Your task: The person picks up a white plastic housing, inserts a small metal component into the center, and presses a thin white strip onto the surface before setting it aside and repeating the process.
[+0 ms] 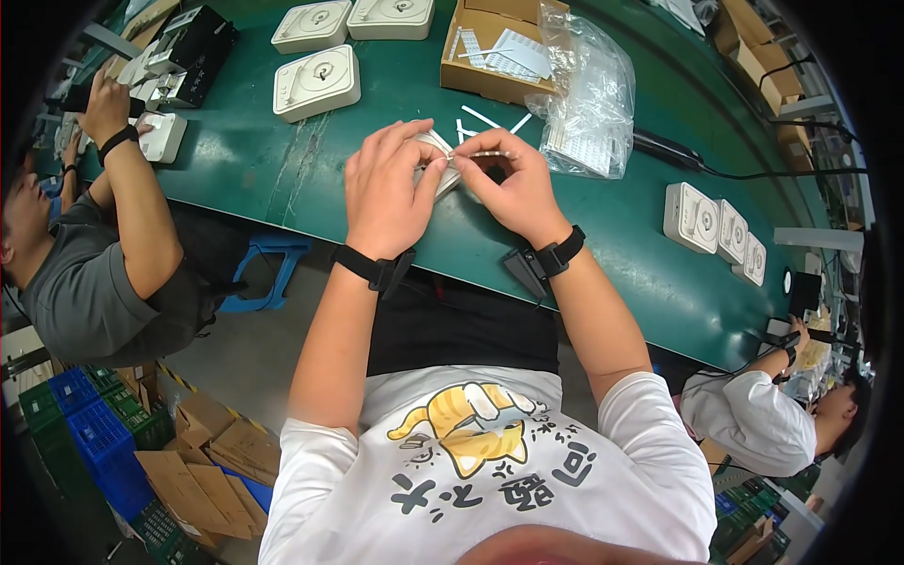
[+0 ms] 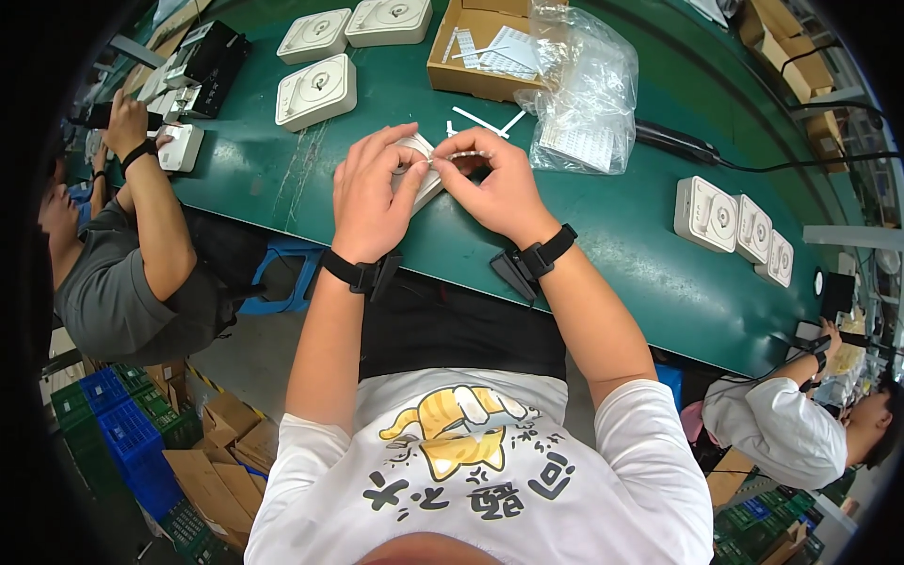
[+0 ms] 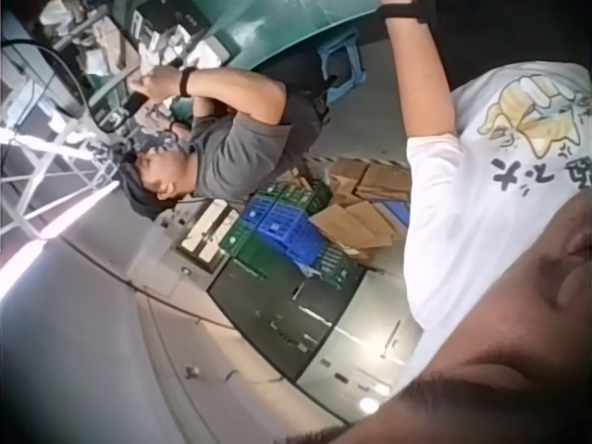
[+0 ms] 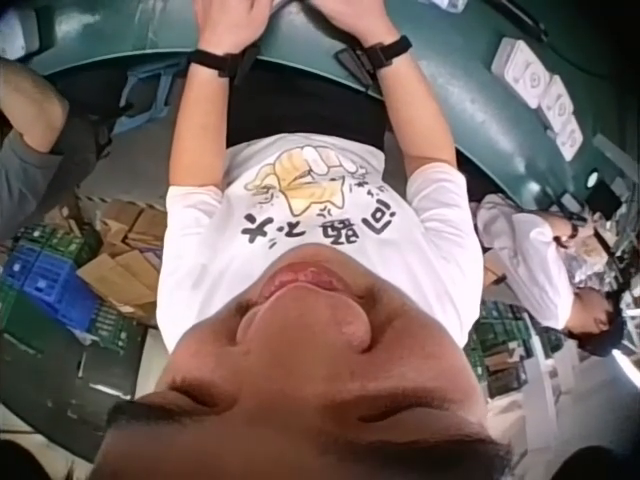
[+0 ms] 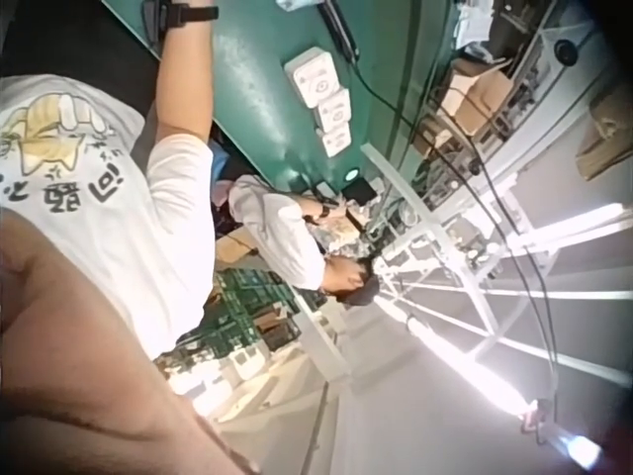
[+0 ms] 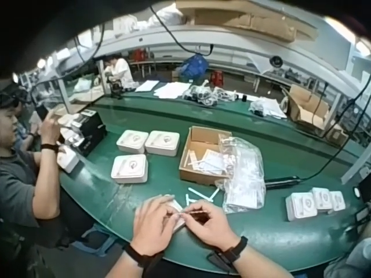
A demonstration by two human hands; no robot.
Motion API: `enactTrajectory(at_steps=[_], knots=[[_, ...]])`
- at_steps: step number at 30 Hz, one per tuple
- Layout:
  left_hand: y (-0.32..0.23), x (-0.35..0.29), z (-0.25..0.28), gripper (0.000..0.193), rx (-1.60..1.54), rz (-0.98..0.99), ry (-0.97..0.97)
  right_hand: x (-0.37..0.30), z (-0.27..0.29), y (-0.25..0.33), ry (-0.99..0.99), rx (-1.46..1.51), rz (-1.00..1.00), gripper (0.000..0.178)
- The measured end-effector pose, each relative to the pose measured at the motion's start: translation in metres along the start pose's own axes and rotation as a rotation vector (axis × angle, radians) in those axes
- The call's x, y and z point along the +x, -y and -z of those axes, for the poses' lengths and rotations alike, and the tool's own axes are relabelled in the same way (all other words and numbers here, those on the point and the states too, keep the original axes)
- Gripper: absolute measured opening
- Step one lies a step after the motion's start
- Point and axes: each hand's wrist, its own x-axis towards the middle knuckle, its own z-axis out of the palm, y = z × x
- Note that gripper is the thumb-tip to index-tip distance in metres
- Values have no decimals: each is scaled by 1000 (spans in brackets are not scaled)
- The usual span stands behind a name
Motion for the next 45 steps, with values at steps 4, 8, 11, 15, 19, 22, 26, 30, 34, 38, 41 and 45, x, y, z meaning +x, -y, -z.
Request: enactTrajectory(at_steps=[4, 8, 11, 15, 19, 22, 26, 30, 34, 38, 41, 45], knots=[[0, 1, -2, 12, 14, -8, -24, 1, -5, -1, -52, 140, -98, 22], [0, 0, -5, 12, 20, -21, -56, 6, -8, -6, -81, 330, -178, 29], [0, -1, -5, 11, 32, -18, -71, 7, -8, -6, -83, 344, -222, 28], [-2, -1, -4, 9, 35, -53, -69, 8, -7, -8, -65, 437, -219, 24], [-3, 0, -5, 8, 18, -90, -118, 8, -10, -8, -64, 431, -173, 26], [-4, 0, -4, 9, -2, -59, -99, 7, -12, -9, -56, 426, -172, 27], [-2, 2, -6, 10, -31, -64, -104, 9, -11, -7, -63, 382, -181, 28], [0, 2, -7, 10, -54, -66, -106, 9, -12, -8, -46, 385, -169, 29], [0, 2, -7, 10, -73, -70, -108, 7, -13, -7, -51, 372, -162, 30], [0, 2, -6, 10, -81, -76, -100, 6, -13, -3, -56, 344, -155, 31], [1, 2, -6, 10, -86, -72, -93, 7, -13, -6, -48, 347, -151, 29], [1, 1, -6, 9, -69, -56, -112, 8, -9, 2, -71, 400, -221, 27]])
